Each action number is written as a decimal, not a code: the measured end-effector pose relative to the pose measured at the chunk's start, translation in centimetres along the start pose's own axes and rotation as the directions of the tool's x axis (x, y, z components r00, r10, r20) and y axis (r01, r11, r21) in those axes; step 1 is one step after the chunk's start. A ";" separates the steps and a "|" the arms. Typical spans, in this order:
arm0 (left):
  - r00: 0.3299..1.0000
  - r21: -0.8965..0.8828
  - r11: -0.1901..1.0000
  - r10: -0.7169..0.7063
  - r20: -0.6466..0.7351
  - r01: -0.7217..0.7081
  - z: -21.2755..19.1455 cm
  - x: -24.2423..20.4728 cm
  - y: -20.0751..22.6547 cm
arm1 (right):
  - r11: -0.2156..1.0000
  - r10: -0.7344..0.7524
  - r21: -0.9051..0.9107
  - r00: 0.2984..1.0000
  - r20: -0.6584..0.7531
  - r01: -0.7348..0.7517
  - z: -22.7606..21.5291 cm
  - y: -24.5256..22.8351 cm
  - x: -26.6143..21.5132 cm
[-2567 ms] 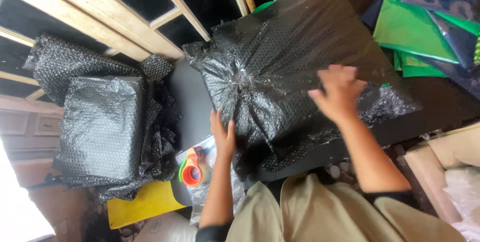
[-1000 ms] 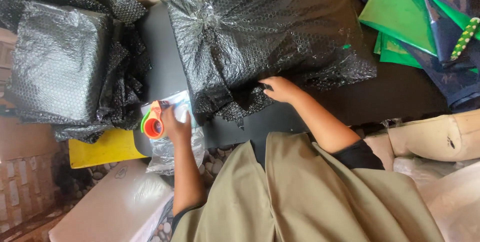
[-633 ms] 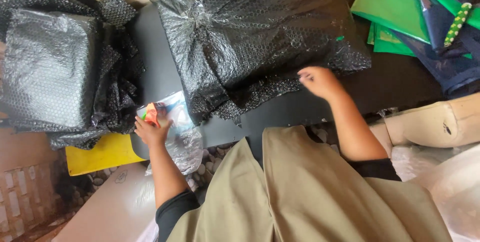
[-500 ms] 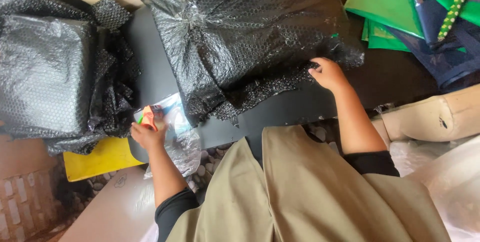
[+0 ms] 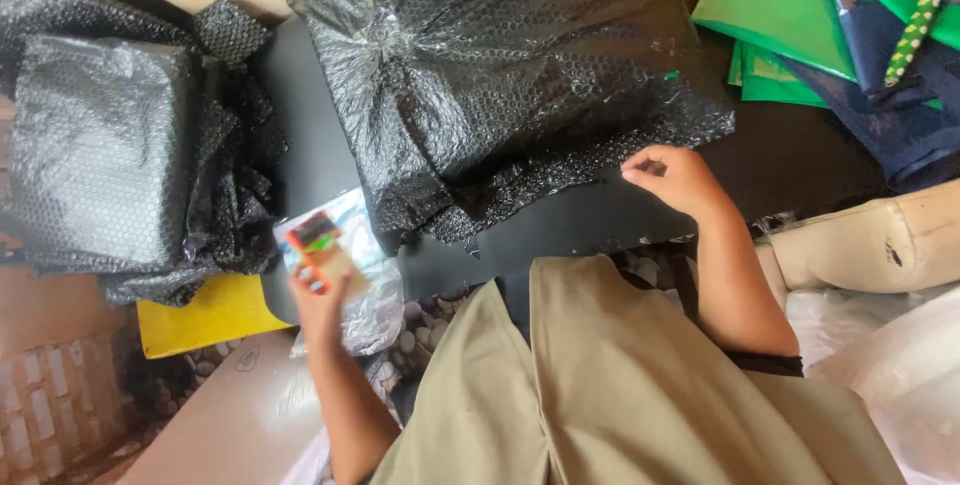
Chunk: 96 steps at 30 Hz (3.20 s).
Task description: Wrapping a green tote bag in black bubble wrap and sealing it with a tape dispenser.
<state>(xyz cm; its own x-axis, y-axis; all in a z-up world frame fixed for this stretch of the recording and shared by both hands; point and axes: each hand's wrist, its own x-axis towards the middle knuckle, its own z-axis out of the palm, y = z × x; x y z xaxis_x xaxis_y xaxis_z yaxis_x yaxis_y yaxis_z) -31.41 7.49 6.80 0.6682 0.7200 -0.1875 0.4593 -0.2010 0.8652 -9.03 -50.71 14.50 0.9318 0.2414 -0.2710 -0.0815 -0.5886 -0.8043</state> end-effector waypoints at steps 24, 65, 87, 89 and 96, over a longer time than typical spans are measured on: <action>0.661 -0.224 0.966 0.086 0.746 0.128 16.0 -17.7 19.2 | 0.675 -0.693 0.093 0.672 -0.262 0.732 6.0 -11.9 -3.1; 0.760 0.130 0.974 0.059 0.647 -0.187 16.5 -16.7 17.1 | 0.637 -0.702 -0.552 0.701 -0.127 0.538 14.5 -5.1 -1.2; 0.680 0.063 0.961 0.144 0.719 -0.270 13.3 -20.2 26.7 | 0.890 -0.447 0.069 0.892 -0.068 0.451 9.1 -10.1 -4.2; 0.682 0.078 0.962 0.127 0.720 -0.261 13.1 -20.7 27.8 | 0.875 -0.475 0.071 0.877 -0.075 0.480 8.2 -10.9 -4.8; 0.740 0.233 0.946 0.010 0.673 -0.224 16.1 -17.2 18.8 | 0.793 -0.596 0.104 0.800 -0.076 0.600 5.3 -13.3 -7.7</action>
<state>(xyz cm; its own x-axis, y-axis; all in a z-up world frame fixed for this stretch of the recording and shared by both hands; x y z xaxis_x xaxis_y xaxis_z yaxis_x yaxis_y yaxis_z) -24.85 -19.37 18.83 0.8925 0.0838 -0.4432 0.4212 -0.5063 0.7525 -17.00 -40.63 24.49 0.8205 0.4851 0.3024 0.4580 -0.2413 -0.8556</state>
